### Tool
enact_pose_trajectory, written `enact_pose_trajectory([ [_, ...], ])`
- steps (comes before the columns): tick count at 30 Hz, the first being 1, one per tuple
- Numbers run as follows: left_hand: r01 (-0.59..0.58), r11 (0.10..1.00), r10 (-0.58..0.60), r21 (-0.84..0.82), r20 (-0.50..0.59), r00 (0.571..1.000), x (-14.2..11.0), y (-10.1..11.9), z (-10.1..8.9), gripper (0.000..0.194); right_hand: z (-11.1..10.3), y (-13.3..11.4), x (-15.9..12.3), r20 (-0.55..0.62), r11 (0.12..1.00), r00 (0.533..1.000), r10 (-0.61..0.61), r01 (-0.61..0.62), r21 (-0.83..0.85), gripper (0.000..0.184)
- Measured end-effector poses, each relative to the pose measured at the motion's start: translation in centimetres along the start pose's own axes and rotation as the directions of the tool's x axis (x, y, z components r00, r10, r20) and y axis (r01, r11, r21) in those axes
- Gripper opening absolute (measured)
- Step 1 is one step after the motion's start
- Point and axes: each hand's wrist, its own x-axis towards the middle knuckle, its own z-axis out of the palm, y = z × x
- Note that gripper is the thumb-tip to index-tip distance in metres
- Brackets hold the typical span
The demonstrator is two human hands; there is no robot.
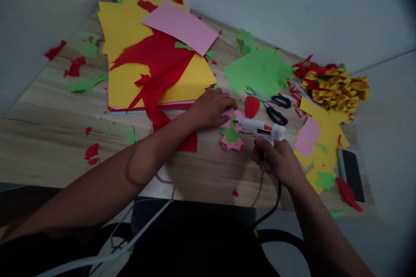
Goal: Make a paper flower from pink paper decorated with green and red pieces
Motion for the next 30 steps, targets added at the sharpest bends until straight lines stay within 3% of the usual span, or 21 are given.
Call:
enact_pose_trajectory([
  [16, -0.004, 1.000, 0.004, 0.000, -0.003, 1.000, 0.0, 0.0, 0.0, 0.029, -0.1, 0.4, -0.1, -0.012, 0.998, 0.998, -0.057, 0.057, -0.007, 0.051],
  [30, 0.007, 1.000, -0.007, -0.008, -0.001, 1.000, 0.0, 0.0, 0.0, 0.033, -0.1, -0.8, 0.4, -0.022, 0.999, 0.999, -0.043, 0.043, 0.015, 0.049],
])
